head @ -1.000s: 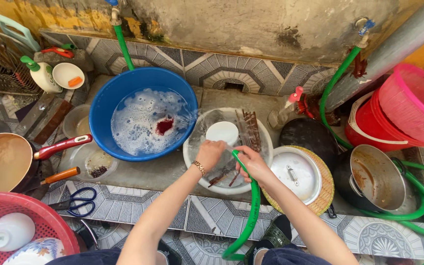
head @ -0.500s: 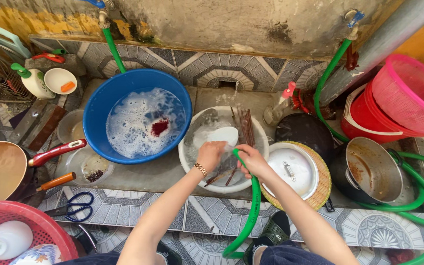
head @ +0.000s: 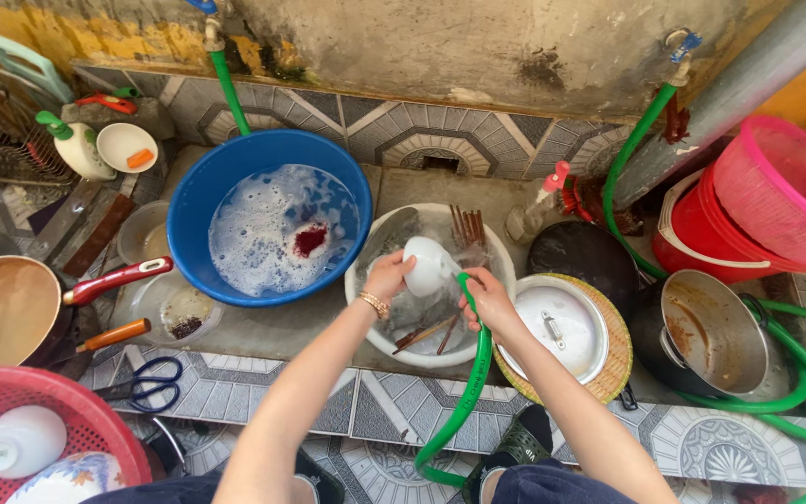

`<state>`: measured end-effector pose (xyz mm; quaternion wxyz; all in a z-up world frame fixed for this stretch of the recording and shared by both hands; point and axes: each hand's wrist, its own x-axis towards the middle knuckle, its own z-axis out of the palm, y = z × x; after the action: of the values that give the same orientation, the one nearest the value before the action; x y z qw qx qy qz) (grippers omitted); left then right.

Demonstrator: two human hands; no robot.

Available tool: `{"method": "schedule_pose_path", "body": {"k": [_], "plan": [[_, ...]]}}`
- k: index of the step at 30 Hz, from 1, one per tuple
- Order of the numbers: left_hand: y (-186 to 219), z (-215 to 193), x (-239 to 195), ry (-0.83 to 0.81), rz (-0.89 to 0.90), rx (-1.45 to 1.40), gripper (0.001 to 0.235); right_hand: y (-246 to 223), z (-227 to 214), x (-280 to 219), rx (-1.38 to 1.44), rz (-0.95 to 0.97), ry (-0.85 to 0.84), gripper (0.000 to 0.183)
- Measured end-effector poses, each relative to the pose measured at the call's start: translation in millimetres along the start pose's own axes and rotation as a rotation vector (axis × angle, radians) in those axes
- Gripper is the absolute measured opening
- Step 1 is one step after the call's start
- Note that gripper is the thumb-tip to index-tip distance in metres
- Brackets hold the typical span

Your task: The person scrubs a blue basin with a sponge, then rinses various dishes including bowls, plates, and utensils using a green hose. Clean items are placed into a red basket.

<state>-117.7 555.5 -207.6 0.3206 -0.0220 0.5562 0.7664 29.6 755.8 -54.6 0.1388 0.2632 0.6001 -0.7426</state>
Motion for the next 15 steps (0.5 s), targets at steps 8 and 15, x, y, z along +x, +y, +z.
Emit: {"method": "schedule_pose_path", "body": {"k": [8,15], "plan": [[197,-98,-124,0.148,0.094,0.356,0.036,16,22,24,-0.143,0.039,-0.068,0.034],[287,-234,-393,0.313,0.463,-0.039,0.049,11,67,29,-0.269,0.02,-0.143,0.04]]}}
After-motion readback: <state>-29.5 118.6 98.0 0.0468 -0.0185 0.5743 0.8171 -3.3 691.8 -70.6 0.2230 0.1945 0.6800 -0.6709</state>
